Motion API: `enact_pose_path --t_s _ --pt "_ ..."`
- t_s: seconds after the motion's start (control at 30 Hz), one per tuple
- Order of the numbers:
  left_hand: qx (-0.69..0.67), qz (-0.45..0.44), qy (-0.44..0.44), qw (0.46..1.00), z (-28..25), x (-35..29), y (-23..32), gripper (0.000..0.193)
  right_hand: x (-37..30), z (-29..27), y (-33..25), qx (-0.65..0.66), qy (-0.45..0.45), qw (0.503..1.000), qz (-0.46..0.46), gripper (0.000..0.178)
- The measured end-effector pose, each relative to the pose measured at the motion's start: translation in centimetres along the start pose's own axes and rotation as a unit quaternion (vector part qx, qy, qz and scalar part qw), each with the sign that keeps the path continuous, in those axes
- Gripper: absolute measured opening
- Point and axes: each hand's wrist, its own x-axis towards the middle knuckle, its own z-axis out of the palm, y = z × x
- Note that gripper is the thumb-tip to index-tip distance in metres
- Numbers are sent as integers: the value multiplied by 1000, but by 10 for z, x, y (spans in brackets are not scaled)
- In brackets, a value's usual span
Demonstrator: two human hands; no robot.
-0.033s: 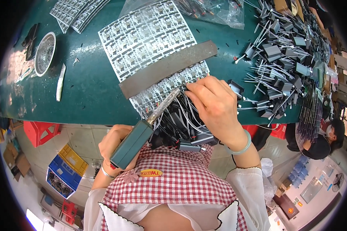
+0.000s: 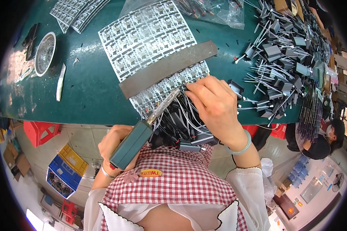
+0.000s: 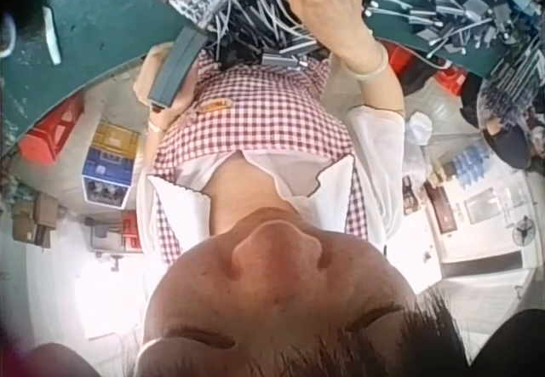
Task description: The person attaches connectors to wires by hand and solders the wires to a circuit board using a soldering iron.
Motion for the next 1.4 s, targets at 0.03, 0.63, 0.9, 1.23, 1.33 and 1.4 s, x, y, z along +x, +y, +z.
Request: enact_pose_path --t_s 0.03,0.63,0.9,1.23,1.33,1.4 --pt "0 0 0 1000 -2 -1 0 17 0 0 0 0 0 1000 0 16" --pt "4 -6 12 1000 2 -2 -2 17 -1 0 0 6 -1 1000 8 16" --pt "-12 -13 5 1000 2 -2 -2 16 -2 2 0 9 2 1000 1 16" --pt "-63 -163 287 942 -58 -59 -38 45 4 1 -1 11 4 1000 -2 16" --pt "21 -27 431 902 -110 -28 -30 35 3 -2 -3 -2 6 1000 -4 15" --pt "301 153 443 830 -140 4 -17 18 1 1 -4 -14 -3 1000 2 13"
